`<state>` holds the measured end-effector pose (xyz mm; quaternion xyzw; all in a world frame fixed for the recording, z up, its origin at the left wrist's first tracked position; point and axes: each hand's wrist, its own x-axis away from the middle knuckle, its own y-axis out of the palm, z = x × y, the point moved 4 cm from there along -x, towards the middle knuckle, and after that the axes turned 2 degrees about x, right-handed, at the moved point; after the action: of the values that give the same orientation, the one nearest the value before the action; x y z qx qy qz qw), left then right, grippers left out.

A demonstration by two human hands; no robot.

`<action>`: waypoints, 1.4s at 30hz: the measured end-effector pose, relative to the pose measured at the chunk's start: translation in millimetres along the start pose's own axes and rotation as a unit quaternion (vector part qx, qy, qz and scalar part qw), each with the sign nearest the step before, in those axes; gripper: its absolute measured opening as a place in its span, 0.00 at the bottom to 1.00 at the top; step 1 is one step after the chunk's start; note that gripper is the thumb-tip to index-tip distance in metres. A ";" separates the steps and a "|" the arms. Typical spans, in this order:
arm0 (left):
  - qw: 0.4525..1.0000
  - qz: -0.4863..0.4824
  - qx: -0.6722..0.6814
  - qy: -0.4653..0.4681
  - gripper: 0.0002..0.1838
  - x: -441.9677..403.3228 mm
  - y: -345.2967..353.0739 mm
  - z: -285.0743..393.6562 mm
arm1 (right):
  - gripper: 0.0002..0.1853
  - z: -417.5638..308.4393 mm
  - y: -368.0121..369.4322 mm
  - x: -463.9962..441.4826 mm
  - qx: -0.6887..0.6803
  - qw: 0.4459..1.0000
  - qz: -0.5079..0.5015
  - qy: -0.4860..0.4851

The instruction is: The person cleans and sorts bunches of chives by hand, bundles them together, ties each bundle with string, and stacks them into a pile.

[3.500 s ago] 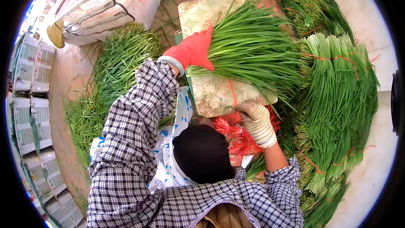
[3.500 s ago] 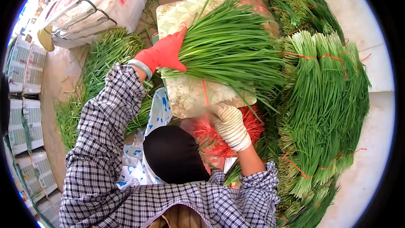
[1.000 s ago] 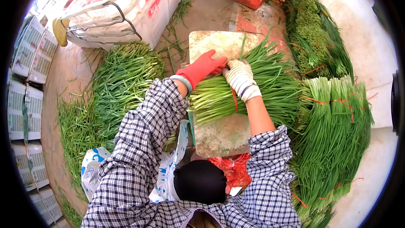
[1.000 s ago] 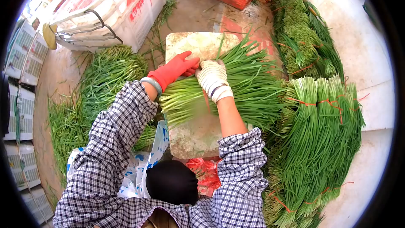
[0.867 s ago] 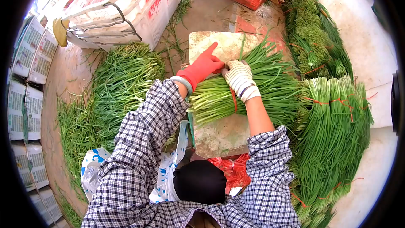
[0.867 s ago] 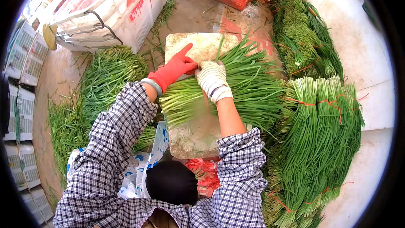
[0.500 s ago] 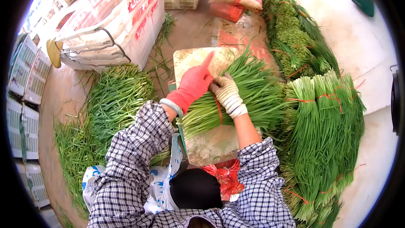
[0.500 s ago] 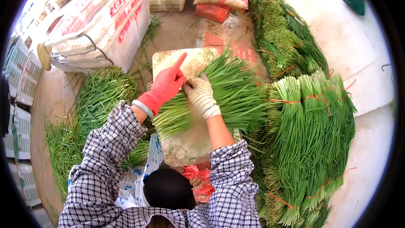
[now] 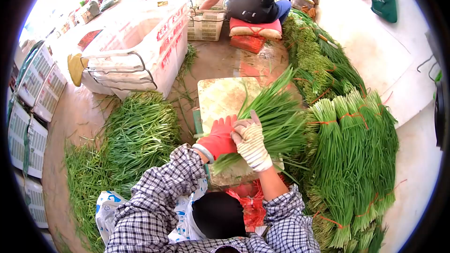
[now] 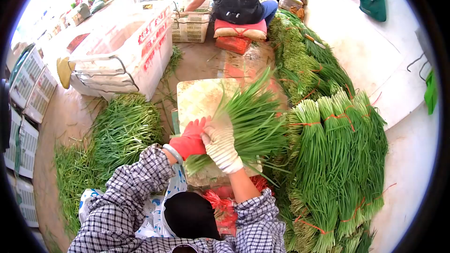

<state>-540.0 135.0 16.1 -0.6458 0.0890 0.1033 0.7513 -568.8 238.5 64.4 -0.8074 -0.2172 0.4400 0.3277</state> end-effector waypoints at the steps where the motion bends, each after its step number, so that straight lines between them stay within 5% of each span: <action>1: 1.000 0.002 0.001 0.003 0.36 -0.4 14.3 -4.4 | 0.03 -4.7 -2.4 -3.5 -0.001 1.000 -0.022 -0.015; 2: 0.988 -0.049 0.139 0.048 0.34 -3.4 43.2 -10.3 | 0.07 -2.9 -0.8 -2.2 -0.006 1.000 -0.028 -0.007; 5: 0.967 -0.037 0.248 0.034 0.27 -1.9 75.4 -8.7 | 0.10 -19.6 -26.3 8.6 0.015 0.998 0.053 0.002; 7: 0.962 -0.083 0.248 -0.079 0.26 3.7 41.8 -3.5 | 0.13 -24.6 -41.7 46.1 -0.015 0.986 0.092 0.141; 8: 0.952 -0.027 0.301 -0.042 0.25 2.7 39.9 -6.1 | 0.11 -0.2 -28.9 85.7 -0.092 0.966 0.045 0.239; 9: 0.952 -0.029 0.302 -0.043 0.25 1.1 38.3 -10.1 | 0.16 32.9 -0.2 135.7 -0.197 0.893 -0.050 0.401; 11: 0.940 -0.079 0.330 -0.038 0.26 -5.8 33.9 -12.2 | 0.22 35.2 10.0 165.6 -0.473 0.672 -0.071 0.566; 13: 0.929 -0.127 0.345 -0.049 0.27 -8.8 29.9 -4.8 | 0.25 67.5 49.5 173.2 -0.553 0.632 -0.008 0.542; 17: 0.925 -0.048 0.368 -0.079 0.26 5.6 27.4 8.7 | 0.31 39.5 46.1 111.7 -0.636 0.536 0.117 0.544; 19: 0.906 0.146 0.393 -0.065 0.24 16.4 -5.9 10.6 | 0.30 34.4 37.4 91.0 -0.626 0.557 0.128 0.531; 21: 0.889 0.073 0.440 -0.105 0.25 27.5 -30.2 8.5 | 0.29 37.6 26.2 77.2 -0.491 0.759 0.088 0.419; 23: 0.831 0.230 0.506 -0.006 0.25 36.7 -66.6 13.0 | 0.30 26.3 10.8 56.4 -0.457 0.790 0.085 0.399; 25: 0.793 0.236 0.562 0.012 0.25 23.3 -96.8 13.8 | 0.34 4.4 -18.5 22.9 -0.332 0.915 0.077 0.216; 26: 0.750 0.243 0.615 0.031 0.26 18.0 -105.1 13.7 | 0.34 1.0 -29.9 12.4 -0.331 0.916 0.076 0.213; 28: 0.753 0.263 0.602 0.036 0.26 15.7 -102.7 12.3 | 0.33 -8.3 -42.7 -2.7 -0.138 0.981 -0.006 0.133; 32: 0.741 0.251 0.623 -0.019 0.25 17.1 -50.3 -5.4 | 0.34 85.9 58.8 44.8 -0.098 0.949 -0.121 0.274; 38: 0.639 0.136 0.739 -0.167 0.26 43.1 97.5 -47.3 | 0.30 75.8 83.4 87.0 -0.201 0.939 -0.140 0.240; 40: 0.676 0.153 0.699 -0.175 0.25 42.7 182.0 -53.1 | 0.29 74.3 85.4 87.4 -0.217 0.934 -0.148 0.242; 42: 0.669 0.140 0.710 -0.171 0.24 38.2 141.9 -46.6 | 0.28 75.0 88.6 86.9 -0.238 0.930 -0.152 0.238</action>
<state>-541.5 110.9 -136.1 0.1319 0.0953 0.2216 0.9615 -582.2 258.1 -78.6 -0.8999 -0.3512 0.1158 0.2311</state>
